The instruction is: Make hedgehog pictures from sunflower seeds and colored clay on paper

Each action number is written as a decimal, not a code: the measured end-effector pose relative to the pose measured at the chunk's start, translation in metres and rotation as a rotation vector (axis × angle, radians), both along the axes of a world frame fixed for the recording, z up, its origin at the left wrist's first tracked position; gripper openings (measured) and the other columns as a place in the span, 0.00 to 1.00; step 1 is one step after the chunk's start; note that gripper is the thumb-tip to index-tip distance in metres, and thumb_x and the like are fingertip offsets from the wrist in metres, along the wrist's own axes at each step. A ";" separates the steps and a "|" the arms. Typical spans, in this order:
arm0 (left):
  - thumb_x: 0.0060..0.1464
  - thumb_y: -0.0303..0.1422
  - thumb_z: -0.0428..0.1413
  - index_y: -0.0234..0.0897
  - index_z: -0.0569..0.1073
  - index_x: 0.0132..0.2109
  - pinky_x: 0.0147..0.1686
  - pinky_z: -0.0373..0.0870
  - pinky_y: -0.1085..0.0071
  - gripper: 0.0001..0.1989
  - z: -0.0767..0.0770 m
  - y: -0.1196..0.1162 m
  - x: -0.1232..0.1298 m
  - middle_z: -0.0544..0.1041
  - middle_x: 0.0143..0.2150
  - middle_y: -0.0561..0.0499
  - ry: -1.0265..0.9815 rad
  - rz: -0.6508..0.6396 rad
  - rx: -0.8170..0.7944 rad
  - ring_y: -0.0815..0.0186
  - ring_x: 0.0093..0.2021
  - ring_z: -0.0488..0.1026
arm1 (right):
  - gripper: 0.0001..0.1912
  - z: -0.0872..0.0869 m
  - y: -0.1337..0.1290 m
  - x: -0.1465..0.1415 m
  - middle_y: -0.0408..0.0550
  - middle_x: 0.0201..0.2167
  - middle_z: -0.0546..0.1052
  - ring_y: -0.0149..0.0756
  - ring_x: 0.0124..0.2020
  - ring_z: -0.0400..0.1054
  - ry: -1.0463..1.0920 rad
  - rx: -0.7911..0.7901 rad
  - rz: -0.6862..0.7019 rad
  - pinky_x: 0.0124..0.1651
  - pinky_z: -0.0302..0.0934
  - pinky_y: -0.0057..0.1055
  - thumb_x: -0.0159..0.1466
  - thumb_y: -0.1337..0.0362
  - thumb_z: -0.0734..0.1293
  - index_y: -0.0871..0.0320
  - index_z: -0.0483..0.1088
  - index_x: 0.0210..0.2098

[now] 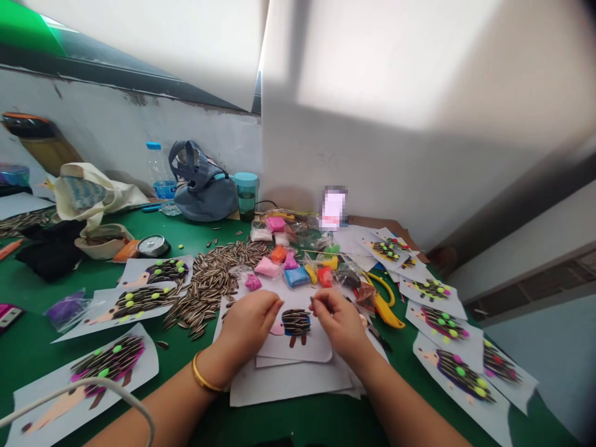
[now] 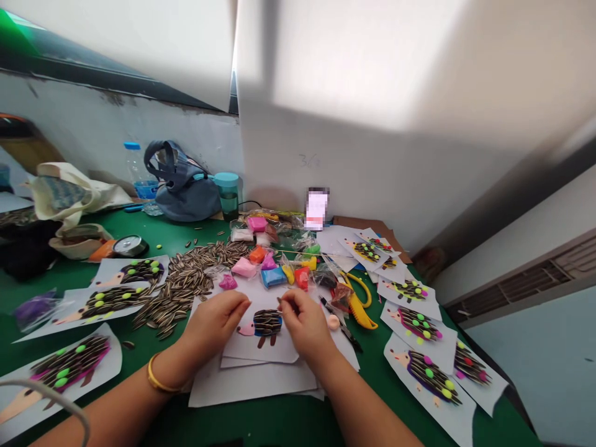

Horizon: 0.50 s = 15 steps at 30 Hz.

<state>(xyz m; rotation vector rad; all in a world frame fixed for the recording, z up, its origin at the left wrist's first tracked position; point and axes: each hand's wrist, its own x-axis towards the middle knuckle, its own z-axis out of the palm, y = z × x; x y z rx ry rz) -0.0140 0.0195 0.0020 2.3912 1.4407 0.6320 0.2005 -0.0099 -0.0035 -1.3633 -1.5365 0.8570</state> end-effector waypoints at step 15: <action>0.61 0.31 0.51 0.40 0.75 0.51 0.42 0.68 0.65 0.13 -0.007 0.016 -0.011 0.76 0.45 0.46 0.220 0.063 0.032 0.58 0.44 0.74 | 0.09 0.002 0.012 0.032 0.44 0.34 0.79 0.39 0.36 0.72 -0.429 -0.072 -0.008 0.38 0.63 0.33 0.62 0.63 0.61 0.54 0.73 0.36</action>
